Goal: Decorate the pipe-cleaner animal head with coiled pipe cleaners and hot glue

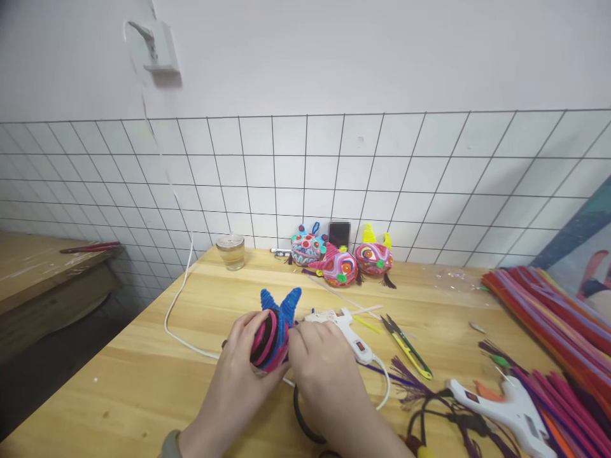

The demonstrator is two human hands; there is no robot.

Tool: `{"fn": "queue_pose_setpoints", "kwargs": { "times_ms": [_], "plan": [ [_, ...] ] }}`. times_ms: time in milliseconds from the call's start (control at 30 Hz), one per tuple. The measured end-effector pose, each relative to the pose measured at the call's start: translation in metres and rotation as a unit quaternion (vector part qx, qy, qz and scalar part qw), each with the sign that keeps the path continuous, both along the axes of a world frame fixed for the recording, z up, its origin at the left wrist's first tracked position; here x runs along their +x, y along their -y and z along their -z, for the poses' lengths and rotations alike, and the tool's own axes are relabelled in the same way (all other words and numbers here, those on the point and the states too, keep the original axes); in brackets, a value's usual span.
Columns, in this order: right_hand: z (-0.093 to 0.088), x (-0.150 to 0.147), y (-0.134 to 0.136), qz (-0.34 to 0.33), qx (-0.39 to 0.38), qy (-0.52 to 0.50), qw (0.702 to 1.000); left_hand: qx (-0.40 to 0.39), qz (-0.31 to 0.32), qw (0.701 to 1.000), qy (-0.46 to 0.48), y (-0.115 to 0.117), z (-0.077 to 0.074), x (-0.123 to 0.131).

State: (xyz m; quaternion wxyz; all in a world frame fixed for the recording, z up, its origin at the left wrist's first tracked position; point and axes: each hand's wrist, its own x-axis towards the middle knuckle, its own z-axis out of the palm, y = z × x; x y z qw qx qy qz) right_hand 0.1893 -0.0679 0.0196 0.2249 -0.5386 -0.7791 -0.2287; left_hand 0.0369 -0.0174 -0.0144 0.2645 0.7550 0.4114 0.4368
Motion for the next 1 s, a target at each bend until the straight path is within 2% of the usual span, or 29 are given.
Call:
{"fn": "queue_pose_setpoints", "kwargs": {
  "times_ms": [100, 167, 300, 367, 433, 500, 600, 700, 867, 1000],
  "plan": [
    [-0.006, 0.017, -0.003, 0.022, 0.013, -0.054, 0.998, -0.032, -0.002, 0.998, 0.050, -0.003, -0.003, 0.000],
    [-0.015, 0.030, -0.002, 0.048, 0.017, -0.128, 0.990, -0.098, -0.002, 0.989, 0.106, -0.008, -0.004, 0.000],
    [-0.040, 0.044, 0.009, 0.087, 0.021, -0.288, 0.953, -0.271, 0.031, 0.930, 0.247, -0.021, -0.006, -0.005],
    [-0.050, 0.044, 0.015, 0.098, 0.021, -0.339, 0.936, -0.301, 0.041, 0.905, 0.298, -0.025, -0.008, -0.007],
    [-0.054, 0.040, 0.019, 0.086, 0.010, -0.361, 0.928, -0.297, 0.038, 0.902, 0.311, -0.026, -0.009, -0.008],
    [-0.052, 0.032, 0.018, 0.053, -0.024, -0.358, 0.932, -0.272, 0.033, 0.918, 0.288, -0.024, -0.009, -0.007],
    [-0.041, 0.019, 0.012, 0.004, -0.101, -0.337, 0.936, -0.221, 0.031, 0.947, 0.230, -0.018, -0.005, -0.005],
    [-0.026, 0.007, 0.006, -0.010, -0.159, -0.325, 0.932, -0.181, 0.036, 0.965, 0.185, -0.010, -0.001, -0.002],
    [-0.011, -0.003, -0.001, 0.016, -0.170, -0.323, 0.931, -0.151, 0.043, 0.975, 0.155, -0.003, 0.002, 0.002],
    [-0.007, -0.002, -0.004, -0.029, -0.165, -0.329, 0.929, -0.139, 0.043, 0.977, 0.153, -0.002, 0.004, 0.001]
  ]
}}
